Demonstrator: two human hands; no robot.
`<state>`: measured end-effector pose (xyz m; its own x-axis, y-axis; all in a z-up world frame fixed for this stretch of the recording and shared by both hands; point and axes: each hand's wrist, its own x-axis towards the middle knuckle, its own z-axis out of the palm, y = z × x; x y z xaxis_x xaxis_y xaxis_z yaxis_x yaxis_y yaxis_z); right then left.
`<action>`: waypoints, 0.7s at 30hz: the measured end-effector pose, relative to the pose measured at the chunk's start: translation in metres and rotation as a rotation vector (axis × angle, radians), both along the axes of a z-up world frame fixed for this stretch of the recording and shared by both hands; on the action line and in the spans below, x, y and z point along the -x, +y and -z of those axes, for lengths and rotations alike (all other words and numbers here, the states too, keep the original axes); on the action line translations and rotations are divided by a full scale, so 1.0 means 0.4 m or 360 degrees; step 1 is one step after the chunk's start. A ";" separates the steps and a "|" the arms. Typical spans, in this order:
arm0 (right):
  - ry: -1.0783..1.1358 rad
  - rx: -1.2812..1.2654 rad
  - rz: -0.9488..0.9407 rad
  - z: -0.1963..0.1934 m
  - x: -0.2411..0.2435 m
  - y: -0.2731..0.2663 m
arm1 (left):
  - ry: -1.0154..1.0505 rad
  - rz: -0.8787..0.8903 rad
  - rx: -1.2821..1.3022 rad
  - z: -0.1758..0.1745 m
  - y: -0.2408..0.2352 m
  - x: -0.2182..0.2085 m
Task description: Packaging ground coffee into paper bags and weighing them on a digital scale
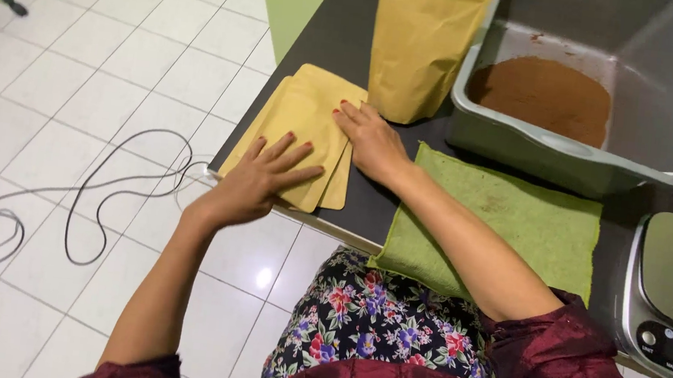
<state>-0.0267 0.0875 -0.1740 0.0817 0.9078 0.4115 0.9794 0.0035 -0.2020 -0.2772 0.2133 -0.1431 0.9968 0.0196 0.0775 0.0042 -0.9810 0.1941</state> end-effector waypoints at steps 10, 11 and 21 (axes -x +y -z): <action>-0.0776 -0.0810 0.0260 -0.343 -0.055 0.033 | -0.0144 -0.0176 -0.0196 0.049 -0.029 0.006; -0.0777 -0.0815 0.0266 -0.357 -0.095 0.046 | -0.0145 -0.0172 -0.0202 0.045 -0.034 0.005; -0.0925 -0.0781 0.0607 -0.374 -0.214 0.017 | -0.0071 -0.0292 -0.0149 0.044 -0.039 -0.011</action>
